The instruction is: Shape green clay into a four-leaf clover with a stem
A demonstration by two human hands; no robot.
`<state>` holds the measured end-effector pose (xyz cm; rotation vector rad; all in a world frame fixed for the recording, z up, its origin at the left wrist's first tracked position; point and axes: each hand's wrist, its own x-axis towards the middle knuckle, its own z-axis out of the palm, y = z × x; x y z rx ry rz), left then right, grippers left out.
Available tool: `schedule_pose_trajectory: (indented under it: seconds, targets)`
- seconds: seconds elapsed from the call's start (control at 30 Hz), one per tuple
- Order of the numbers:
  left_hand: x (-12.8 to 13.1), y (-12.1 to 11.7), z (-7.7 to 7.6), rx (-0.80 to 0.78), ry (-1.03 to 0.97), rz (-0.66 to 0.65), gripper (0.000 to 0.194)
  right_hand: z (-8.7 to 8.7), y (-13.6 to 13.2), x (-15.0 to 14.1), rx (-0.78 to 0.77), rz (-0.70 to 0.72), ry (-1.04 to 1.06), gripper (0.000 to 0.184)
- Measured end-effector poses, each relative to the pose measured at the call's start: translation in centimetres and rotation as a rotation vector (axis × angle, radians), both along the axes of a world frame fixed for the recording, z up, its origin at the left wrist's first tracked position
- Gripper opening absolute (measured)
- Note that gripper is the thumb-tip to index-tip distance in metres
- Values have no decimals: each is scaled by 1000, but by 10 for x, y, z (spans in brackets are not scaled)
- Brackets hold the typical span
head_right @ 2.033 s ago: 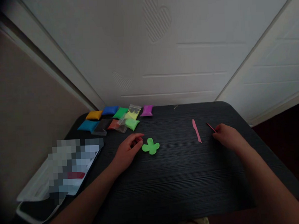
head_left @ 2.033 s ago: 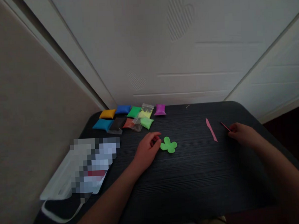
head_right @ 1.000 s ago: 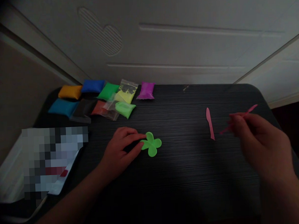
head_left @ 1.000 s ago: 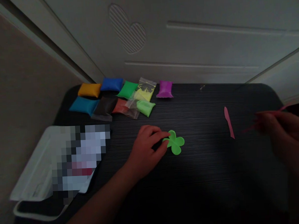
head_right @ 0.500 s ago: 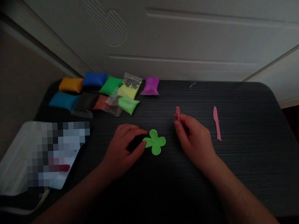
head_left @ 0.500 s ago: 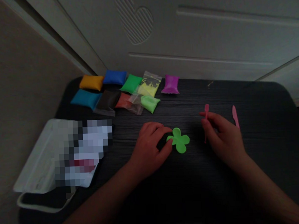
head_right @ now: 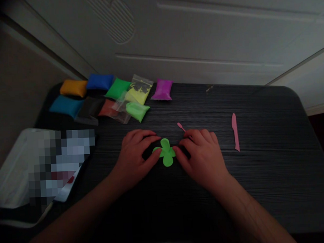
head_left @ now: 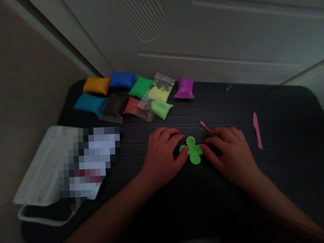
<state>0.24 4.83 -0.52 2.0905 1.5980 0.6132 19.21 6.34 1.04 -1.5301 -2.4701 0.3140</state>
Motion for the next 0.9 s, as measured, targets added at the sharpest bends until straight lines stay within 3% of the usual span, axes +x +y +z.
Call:
schedule_pose_trajectory:
  seconds: [0.17, 0.37, 0.6, 0.73, 0.9]
  targets:
    - [-2, 0, -2, 9, -32, -60, 21, -3, -5, -5, -72, 25, 42, 16]
    - [-5, 0, -3, 38, -180, -130, 10, -2, -9, -6, -22, 37, 193, 12]
    - [-7, -9, -9, 316, -239, -189, 15, 0, -18, -3, 8, 144, 408, 21]
    - [-10, -12, -8, 452, -218, -261, 19, 2, -20, -3, -74, 191, 470, 30]
    - [-11, -14, -4, 485, -207, -297, 15, 7, -19, -4, -230, 186, 571, 25]
